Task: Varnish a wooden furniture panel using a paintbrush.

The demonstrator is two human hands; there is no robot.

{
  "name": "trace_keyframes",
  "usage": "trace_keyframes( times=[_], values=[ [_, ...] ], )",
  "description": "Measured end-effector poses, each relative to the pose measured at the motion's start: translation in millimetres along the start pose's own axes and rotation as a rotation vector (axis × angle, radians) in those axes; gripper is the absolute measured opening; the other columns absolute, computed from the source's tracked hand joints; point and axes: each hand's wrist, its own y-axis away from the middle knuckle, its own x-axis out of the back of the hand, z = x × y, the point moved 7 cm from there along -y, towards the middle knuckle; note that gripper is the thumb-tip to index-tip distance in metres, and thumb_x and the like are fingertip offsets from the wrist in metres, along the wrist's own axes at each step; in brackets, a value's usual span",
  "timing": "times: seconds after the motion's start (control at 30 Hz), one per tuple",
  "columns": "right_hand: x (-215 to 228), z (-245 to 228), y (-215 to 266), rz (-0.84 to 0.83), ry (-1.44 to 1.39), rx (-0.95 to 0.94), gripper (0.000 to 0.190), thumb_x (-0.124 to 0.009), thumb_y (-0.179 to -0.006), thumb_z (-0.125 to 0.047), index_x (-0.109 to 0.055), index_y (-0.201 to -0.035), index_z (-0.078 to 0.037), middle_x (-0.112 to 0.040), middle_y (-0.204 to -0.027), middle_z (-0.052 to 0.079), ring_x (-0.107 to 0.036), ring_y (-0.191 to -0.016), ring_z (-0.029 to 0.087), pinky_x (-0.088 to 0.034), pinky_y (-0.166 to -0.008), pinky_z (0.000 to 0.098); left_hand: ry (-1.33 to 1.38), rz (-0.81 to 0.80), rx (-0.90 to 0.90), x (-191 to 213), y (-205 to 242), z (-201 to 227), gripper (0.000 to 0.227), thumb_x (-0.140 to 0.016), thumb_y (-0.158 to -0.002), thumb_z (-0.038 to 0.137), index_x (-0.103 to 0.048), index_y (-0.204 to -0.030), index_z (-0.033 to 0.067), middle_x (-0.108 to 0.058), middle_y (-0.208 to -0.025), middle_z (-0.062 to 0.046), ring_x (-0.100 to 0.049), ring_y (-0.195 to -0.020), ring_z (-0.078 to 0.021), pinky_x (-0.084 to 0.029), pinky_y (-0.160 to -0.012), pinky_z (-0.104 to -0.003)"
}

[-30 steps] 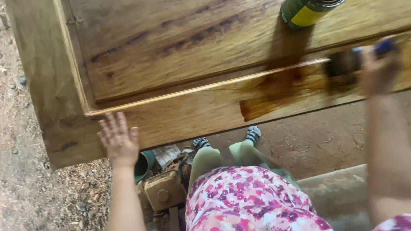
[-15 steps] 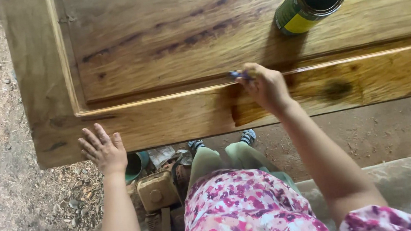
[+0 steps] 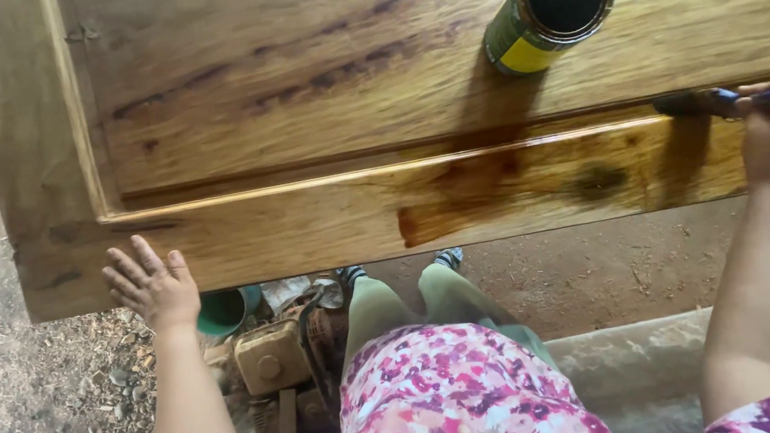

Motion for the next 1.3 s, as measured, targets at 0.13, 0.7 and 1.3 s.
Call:
trace_keyframes(
  times=[0.13,0.7,1.3],
  values=[
    [-2.0,-79.2,-12.8,-0.056,-0.335,-0.094,0.008,-0.071,-0.104,-0.006,-0.064,-0.107,-0.003,-0.071,-0.098,0.006,-0.069,-0.091,0.015,-0.059,-0.084,0.031,0.017,-0.021,0.054,1.2,2.4,1.7,0.072,-0.023,-0.107,0.058,-0.008,-0.169,0.024,0.007,-0.174,-0.016,0.01,-0.158,-0.0465,0.003,-0.127,-0.064],
    [-95.9,-223.7,-53.5,-0.559,-0.992,-0.189,0.024,-0.069,-0.094,0.009,-0.062,-0.111,-0.005,-0.069,-0.107,0.01,-0.069,-0.099,0.019,-0.063,-0.095,0.0382,0.024,0.019,0.016,-4.8,1.0,-6.5,0.072,-0.027,-0.107,0.058,-0.011,-0.169,0.0261,0.003,-0.175,-0.017,0.007,-0.159,-0.0475,0.002,-0.127,-0.064],
    [-39.9,-154.9,-69.1,-0.695,-0.207,-0.474,0.017,-0.074,-0.096,-0.009,-0.07,-0.112,-0.005,-0.073,-0.113,0.012,-0.07,-0.103,0.024,-0.058,-0.094,0.0367,0.014,-0.014,0.048,-0.5,3.3,-1.8,0.073,-0.023,-0.106,0.059,-0.007,-0.169,0.0257,0.006,-0.175,-0.017,0.01,-0.158,-0.0468,0.005,-0.127,-0.063]
  ],
)
